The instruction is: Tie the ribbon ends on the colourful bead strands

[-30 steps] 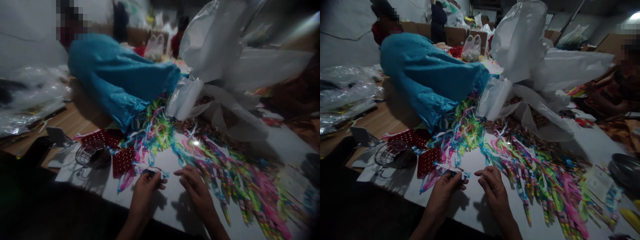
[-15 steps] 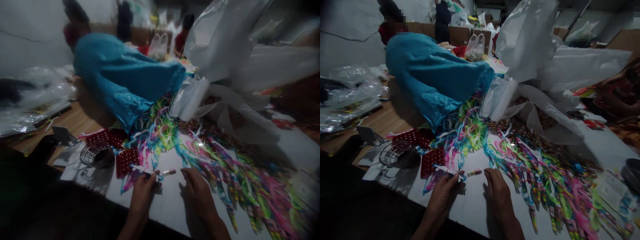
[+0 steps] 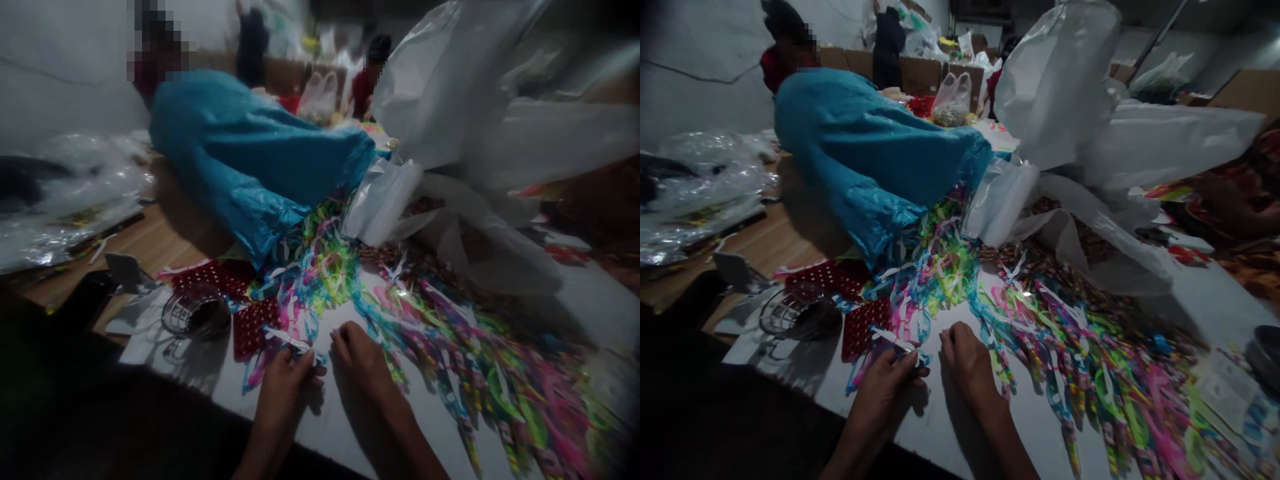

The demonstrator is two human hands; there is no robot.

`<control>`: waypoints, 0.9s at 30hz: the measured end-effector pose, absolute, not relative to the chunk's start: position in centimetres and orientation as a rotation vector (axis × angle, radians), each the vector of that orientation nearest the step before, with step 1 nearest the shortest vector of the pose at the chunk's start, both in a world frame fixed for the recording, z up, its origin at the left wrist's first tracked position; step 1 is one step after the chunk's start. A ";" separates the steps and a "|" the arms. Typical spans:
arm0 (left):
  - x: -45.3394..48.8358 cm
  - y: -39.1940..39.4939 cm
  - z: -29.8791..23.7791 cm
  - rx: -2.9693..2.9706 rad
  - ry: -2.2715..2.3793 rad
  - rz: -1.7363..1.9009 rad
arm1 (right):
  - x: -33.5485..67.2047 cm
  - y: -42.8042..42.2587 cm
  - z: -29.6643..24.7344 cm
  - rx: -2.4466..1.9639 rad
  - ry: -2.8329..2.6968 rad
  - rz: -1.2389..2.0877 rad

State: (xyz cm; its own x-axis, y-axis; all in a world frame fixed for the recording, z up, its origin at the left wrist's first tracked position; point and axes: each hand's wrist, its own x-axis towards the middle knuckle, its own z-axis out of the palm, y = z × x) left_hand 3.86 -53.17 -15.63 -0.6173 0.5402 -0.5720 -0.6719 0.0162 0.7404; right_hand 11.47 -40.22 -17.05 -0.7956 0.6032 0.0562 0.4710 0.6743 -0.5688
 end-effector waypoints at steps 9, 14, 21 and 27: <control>4.7 -52.8 -15.1 -0.011 1.481 1.701 | 17.3 -42.9 -15.4 -0.717 -2.299 1.501; 4.8 -52.8 -14.8 -0.001 1.489 1.697 | 17.3 -43.2 -16.0 -0.665 -2.291 1.499; 5.2 -52.9 -14.6 -0.014 1.483 1.722 | 17.1 -42.8 -15.8 -0.616 -2.329 1.508; 5.3 -52.6 -14.6 -0.016 1.471 1.719 | 17.2 -42.9 -15.9 -0.626 -2.322 1.573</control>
State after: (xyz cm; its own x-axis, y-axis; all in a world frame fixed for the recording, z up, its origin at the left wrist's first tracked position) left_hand 5.25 -52.58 -14.60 -0.6379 0.5773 -0.5098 -0.5928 0.0545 0.8035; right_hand 17.19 -42.92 -15.88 -0.8710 0.4908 -0.0205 0.2010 0.3181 -0.9265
